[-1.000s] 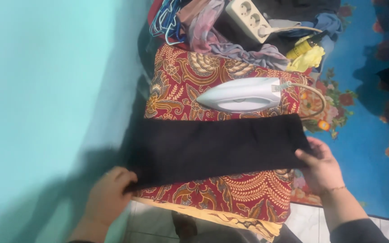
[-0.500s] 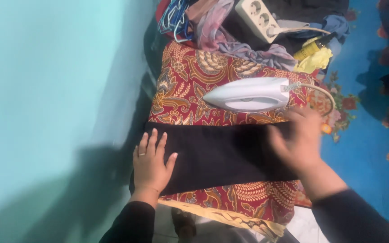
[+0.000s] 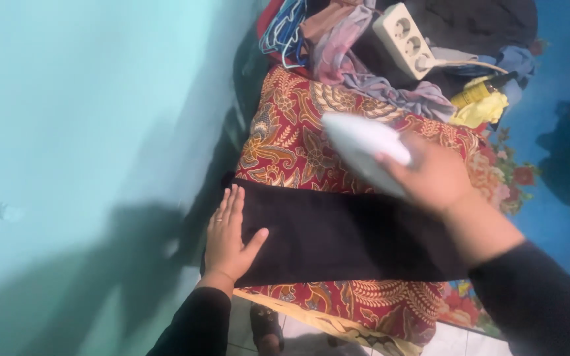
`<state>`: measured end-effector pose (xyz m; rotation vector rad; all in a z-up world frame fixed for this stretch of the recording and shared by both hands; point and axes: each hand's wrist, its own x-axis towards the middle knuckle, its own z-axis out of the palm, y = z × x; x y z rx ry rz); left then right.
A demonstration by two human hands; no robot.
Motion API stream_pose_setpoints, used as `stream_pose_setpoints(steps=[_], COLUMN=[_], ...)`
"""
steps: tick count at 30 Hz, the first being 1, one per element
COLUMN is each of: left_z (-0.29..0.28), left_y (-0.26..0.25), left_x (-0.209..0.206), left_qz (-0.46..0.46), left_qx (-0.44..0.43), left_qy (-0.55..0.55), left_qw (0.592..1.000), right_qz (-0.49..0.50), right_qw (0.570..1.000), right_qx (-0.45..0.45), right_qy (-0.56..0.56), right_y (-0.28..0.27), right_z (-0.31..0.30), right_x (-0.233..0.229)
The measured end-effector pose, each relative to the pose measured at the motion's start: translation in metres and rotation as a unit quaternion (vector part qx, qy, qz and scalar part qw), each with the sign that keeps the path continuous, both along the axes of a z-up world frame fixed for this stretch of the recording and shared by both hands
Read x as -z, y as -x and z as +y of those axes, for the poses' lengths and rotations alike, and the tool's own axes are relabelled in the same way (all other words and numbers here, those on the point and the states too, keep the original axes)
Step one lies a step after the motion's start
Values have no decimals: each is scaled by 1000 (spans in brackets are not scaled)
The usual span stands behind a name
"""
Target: The recorder irons a black t-shirt on a patterned pillow placed on the floor.
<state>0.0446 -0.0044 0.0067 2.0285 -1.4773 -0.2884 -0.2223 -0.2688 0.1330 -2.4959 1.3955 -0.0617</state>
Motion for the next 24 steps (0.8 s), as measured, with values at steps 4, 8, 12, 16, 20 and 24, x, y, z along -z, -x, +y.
stream_pose_setpoints(steps=[4,8,12,16,20,24], left_z=[8,5,10,9,8,9], left_y=[-3,-2,4,1,1,1], left_x=[-1,-1,-1,1,8,6], left_qz=[45,48,47,15,15,14], left_qx=[12,0,-1,-7,-2,-2], left_qy=[29,14,24,16,37,17], left_qw=[998,999,999,1000,999,1000], right_qz=[109,167,217,224,270,286], right_qw=[989,978,976,972,946,949], right_qx=[-93,-121,-10,-45,-144,-81], right_qy=[-27,-37,-24,-49,-105,-104], right_y=[-29,-20,-3,2,-20,2], right_z=[73,87,59,41,67,53], right_x=[-25,18,2,11,-5,-8])
